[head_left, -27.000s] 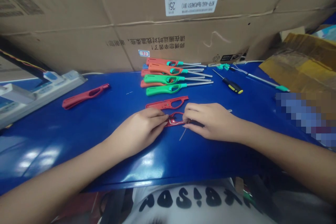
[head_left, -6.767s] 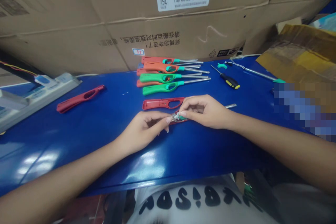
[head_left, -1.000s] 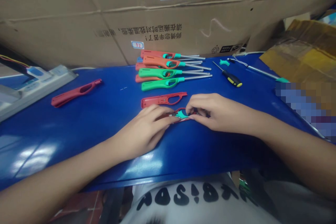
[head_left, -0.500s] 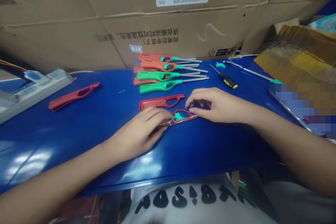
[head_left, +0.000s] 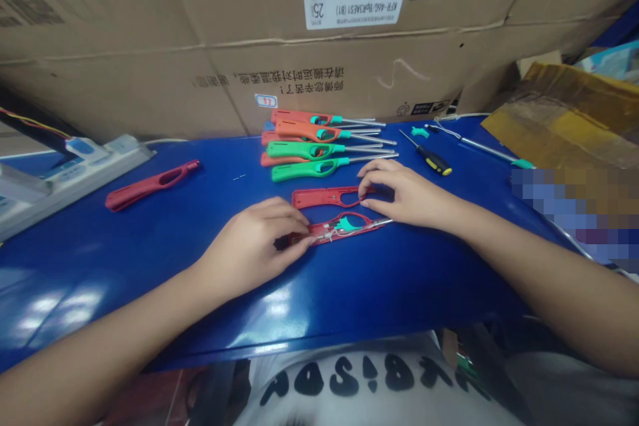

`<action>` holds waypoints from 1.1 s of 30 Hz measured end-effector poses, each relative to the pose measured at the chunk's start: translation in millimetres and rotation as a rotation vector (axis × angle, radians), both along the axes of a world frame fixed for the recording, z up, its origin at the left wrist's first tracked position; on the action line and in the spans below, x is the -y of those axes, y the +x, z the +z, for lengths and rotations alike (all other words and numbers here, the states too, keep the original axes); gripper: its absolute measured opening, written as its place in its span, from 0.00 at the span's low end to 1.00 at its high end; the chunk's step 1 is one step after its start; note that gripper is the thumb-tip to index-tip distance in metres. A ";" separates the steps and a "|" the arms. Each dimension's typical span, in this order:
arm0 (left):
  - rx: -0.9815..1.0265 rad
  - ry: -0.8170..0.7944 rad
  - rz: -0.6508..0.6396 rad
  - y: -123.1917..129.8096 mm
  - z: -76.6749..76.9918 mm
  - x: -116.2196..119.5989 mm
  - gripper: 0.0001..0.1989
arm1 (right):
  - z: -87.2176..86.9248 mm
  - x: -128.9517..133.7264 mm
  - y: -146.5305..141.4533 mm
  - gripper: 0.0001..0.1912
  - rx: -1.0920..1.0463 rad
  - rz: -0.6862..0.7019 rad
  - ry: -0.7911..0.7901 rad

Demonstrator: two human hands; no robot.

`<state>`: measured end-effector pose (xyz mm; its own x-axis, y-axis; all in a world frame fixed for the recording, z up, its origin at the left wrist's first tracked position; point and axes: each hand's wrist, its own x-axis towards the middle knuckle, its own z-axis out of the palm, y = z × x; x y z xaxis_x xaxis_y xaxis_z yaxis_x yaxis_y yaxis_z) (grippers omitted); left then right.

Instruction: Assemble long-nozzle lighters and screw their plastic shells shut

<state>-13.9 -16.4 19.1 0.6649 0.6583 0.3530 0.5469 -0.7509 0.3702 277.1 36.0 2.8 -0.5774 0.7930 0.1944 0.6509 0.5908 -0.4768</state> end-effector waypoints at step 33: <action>-0.188 -0.043 -0.009 -7.5 9.8 -4.6 0.17 | 12.0 22.6 -16.6 0.16 -0.095 0.235 -0.020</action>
<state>-21.3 -11.8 29.0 0.7224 0.6638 0.1939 0.6028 -0.7418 0.2938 260.5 13.4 14.8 -0.7264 0.6432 0.2422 0.4481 0.7104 -0.5428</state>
